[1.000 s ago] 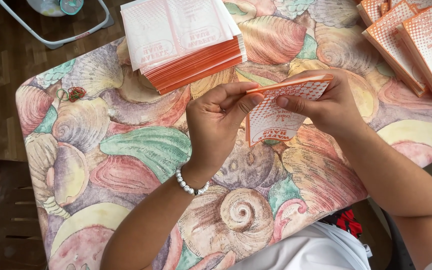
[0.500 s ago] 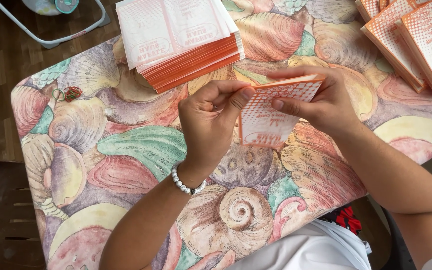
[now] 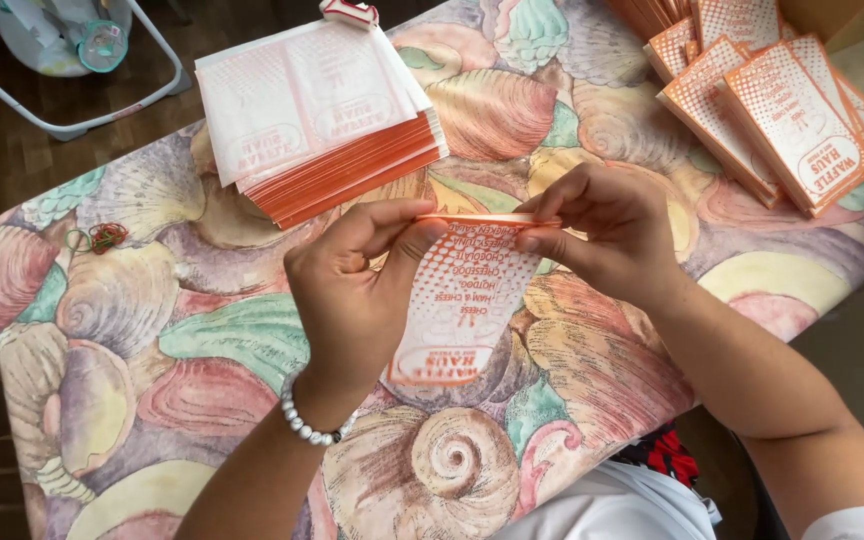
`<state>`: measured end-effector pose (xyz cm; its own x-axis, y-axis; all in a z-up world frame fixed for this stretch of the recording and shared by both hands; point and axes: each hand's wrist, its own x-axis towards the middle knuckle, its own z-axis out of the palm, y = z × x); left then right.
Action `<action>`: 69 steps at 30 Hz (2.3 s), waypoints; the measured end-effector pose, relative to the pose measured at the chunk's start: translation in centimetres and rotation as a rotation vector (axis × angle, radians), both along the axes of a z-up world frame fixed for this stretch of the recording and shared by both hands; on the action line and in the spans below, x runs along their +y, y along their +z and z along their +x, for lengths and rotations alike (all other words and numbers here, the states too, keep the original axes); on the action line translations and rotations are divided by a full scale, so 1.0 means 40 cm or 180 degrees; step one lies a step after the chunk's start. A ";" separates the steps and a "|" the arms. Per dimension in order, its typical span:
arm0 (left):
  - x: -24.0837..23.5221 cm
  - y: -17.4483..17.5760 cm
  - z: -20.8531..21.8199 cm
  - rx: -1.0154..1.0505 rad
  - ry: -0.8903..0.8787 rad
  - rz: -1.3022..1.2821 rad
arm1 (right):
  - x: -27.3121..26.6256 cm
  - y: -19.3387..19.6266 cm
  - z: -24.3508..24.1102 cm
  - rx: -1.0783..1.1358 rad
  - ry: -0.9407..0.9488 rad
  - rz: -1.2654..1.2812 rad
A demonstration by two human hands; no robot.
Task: Manually folding and creasing paper bags for waffle packaging
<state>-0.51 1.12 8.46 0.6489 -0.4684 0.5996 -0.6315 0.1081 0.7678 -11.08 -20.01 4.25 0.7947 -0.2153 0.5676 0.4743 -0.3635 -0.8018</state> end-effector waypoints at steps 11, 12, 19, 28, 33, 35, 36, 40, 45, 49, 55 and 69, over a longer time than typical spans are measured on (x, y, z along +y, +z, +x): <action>0.049 0.064 0.014 -0.1145 0.0180 0.0570 | -0.014 0.064 -0.007 -0.0206 0.0588 -0.1874; 0.045 0.057 0.015 -0.1116 0.0170 0.0583 | -0.017 0.065 -0.011 -0.0240 0.0524 -0.1884; 0.007 -0.017 0.014 0.0114 -0.0260 -0.0163 | -0.039 0.036 -0.002 -0.0210 0.0458 -0.0777; -0.003 0.006 0.018 -0.0557 -0.0245 0.0219 | -0.018 0.023 -0.008 0.0187 -0.0353 -0.0664; 0.013 0.038 0.023 -0.0073 -0.0347 0.0839 | -0.025 0.032 -0.009 0.0179 -0.0260 -0.0747; 0.009 0.033 0.020 -0.0002 -0.0297 0.0874 | -0.024 0.031 -0.010 0.0198 -0.0268 -0.0783; 0.008 0.029 0.020 0.0163 -0.0234 0.0898 | -0.024 0.032 -0.010 0.0180 -0.0295 -0.0810; 0.012 0.024 0.030 0.0069 -0.0524 0.0680 | -0.031 0.039 -0.009 -0.0086 -0.0292 -0.1061; 0.008 0.020 0.021 -0.0044 -0.0257 0.0379 | -0.061 -0.001 -0.010 0.0202 -0.0314 -0.0525; 0.008 0.015 0.022 -0.0373 -0.0047 0.0193 | -0.062 0.001 -0.012 0.0330 -0.0310 0.0020; 0.010 0.013 0.020 -0.0590 0.0062 0.0253 | -0.063 0.016 -0.013 0.0189 -0.0076 0.0037; -0.004 0.002 0.020 0.0356 -0.0517 0.0674 | -0.076 0.049 -0.041 0.0394 -0.0228 0.0069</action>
<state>0.28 0.98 8.52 0.6118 -0.6786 0.4063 -0.5291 0.0308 0.8480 -12.71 -23.03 6.21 0.8405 -0.2850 0.4608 0.3446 -0.3750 -0.8606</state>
